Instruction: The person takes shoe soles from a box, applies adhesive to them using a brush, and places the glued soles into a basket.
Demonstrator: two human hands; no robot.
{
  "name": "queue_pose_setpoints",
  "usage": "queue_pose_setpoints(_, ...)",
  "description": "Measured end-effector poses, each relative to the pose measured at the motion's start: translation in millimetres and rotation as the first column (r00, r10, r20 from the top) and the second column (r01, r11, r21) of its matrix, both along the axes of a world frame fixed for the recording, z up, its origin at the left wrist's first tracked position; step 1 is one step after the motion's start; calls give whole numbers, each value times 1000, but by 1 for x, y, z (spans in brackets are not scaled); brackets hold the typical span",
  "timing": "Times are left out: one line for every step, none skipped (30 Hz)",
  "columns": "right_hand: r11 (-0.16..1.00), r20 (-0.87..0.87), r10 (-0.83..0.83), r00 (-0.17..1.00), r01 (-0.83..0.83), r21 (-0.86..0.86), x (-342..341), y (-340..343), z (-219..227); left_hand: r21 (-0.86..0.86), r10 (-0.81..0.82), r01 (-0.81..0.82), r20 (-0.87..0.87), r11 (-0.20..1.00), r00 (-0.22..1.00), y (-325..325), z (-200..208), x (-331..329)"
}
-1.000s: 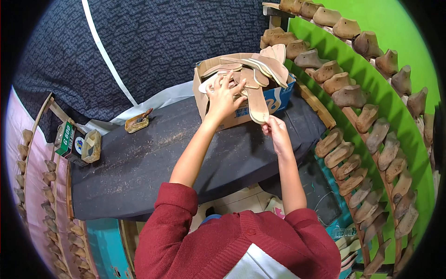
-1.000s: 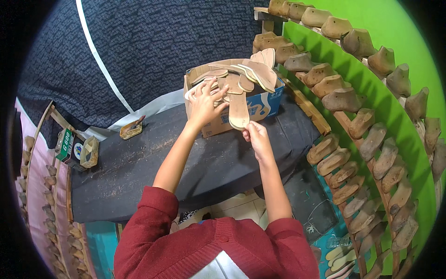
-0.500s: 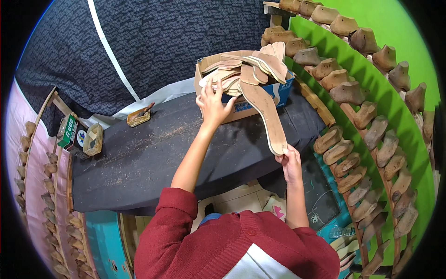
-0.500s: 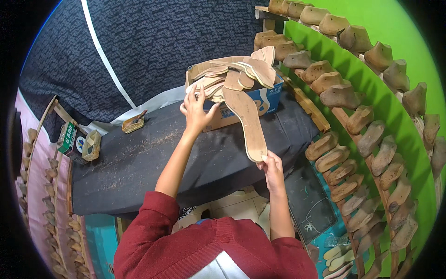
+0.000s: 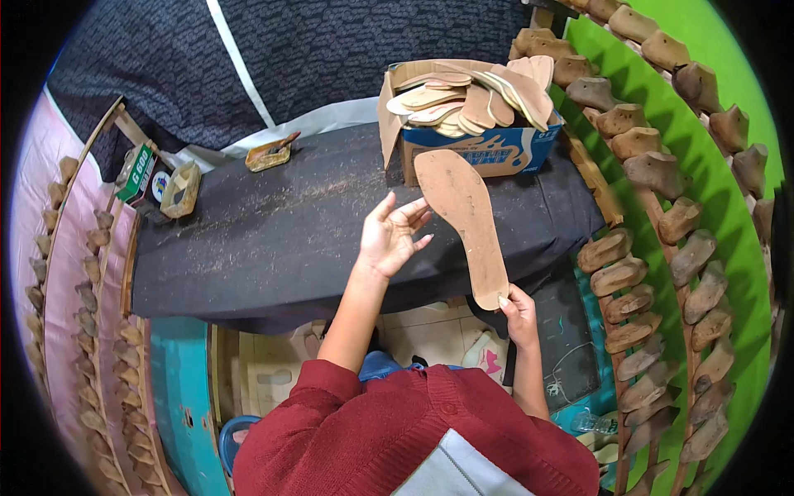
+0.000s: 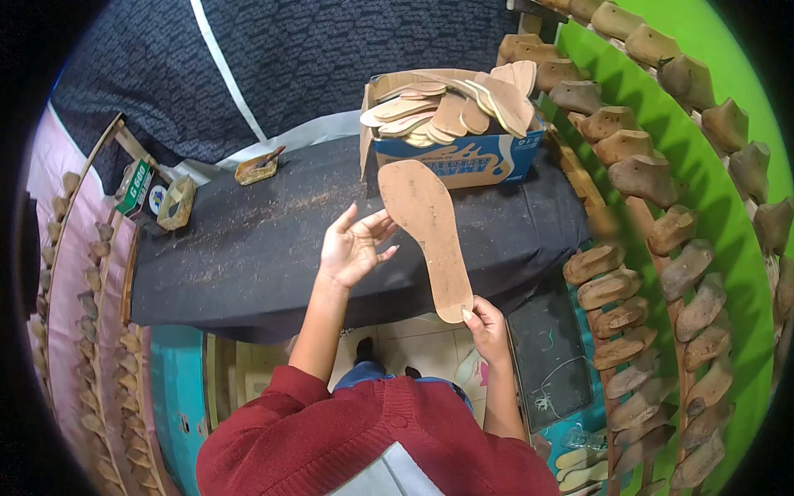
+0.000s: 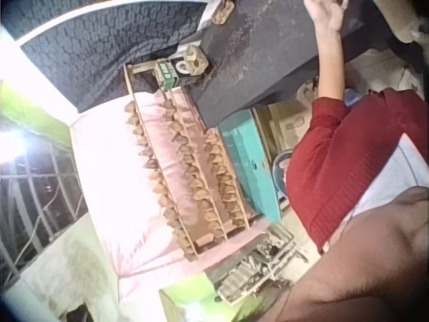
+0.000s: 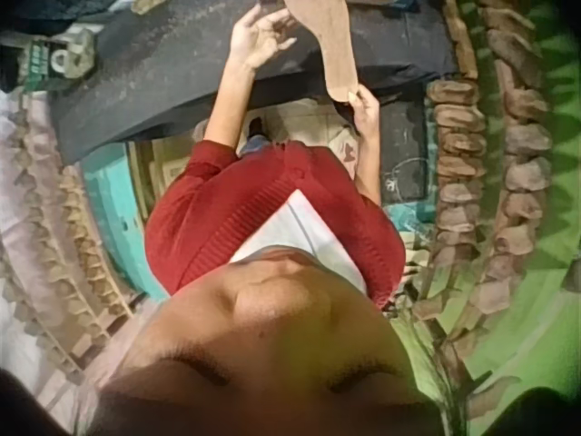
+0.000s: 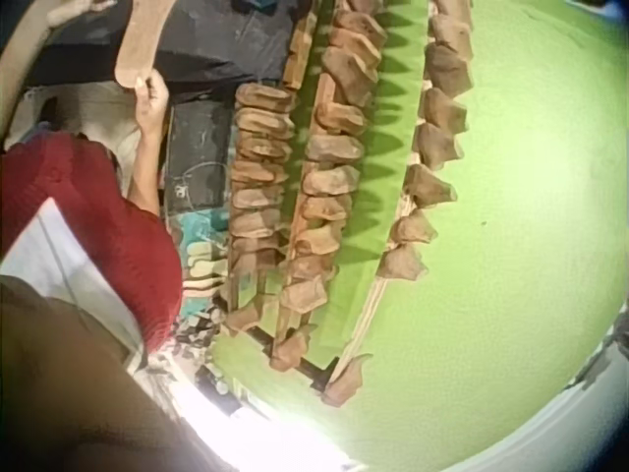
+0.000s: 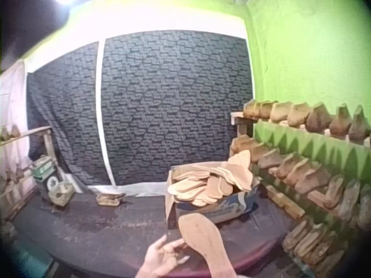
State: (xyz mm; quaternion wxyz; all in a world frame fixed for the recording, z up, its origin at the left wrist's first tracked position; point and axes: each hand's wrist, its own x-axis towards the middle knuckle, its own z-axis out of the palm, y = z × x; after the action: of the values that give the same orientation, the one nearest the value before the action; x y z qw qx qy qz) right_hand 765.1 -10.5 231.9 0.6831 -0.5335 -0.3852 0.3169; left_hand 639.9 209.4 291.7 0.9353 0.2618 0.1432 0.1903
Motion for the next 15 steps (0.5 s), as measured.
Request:
queue_pose_setpoints(1000,54,28,998,-27,-9,2,1,-5,-63,-19,23,55,998,998,5,-6,-9)
queue_pose_setpoints(998,108,57,993,-56,-18,4,3,-9,-69,-3,7,52,998,999,8,-8,-18)
queue_pose_setpoints(997,104,75,992,-73,-24,6,5,-14,-103,-16,28,115,994,993,11,-11,-28)
queue_pose_setpoints(996,112,86,990,-83,-32,7,9,-18,-133,-25,50,178,990,984,12,-13,-36)
queue_pose_setpoints(995,121,98,988,-94,-40,8,13,-21,-163,2,26,170,986,985,13,-14,-44)
queue_pose_setpoints(992,119,123,985,-119,-43,7,19,-20,-166,27,1,169,986,985,15,-17,-55)
queue_pose_setpoints(985,97,161,982,-153,-77,6,26,-19,-171,24,15,224,985,974,17,-22,-66)
queue_pose_setpoints(976,74,198,977,-189,-111,4,34,-17,-173,21,29,279,985,960,19,-26,-78)
queue_pose_setpoints(971,75,222,972,-213,-113,4,42,-17,-175,45,5,280,984,959,19,-28,-89)
queue_pose_setpoints(963,58,248,967,-240,-125,4,51,-16,-194,85,-27,299,981,951,18,-30,-100)
queue_pose_setpoints(954,41,276,960,-268,-136,4,60,-15,-213,126,-59,318,975,940,17,-33,-112)
queue_pose_setpoints(945,24,299,954,-293,-149,3,70,-14,-217,149,-81,319,973,936,17,-35,-125)
queue_pose_setpoints(944,-9,304,953,-303,-133,2,80,-14,-224,213,-151,285,963,935,16,-37,-137)
queue_pose_setpoints(946,15,298,954,-293,-139,3,93,-17,-230,276,-220,250,948,928,16,-40,-149)
queue_pose_setpoints(944,33,298,954,-290,-156,0,104,-16,-246,317,-255,261,935,912,14,-43,-162)
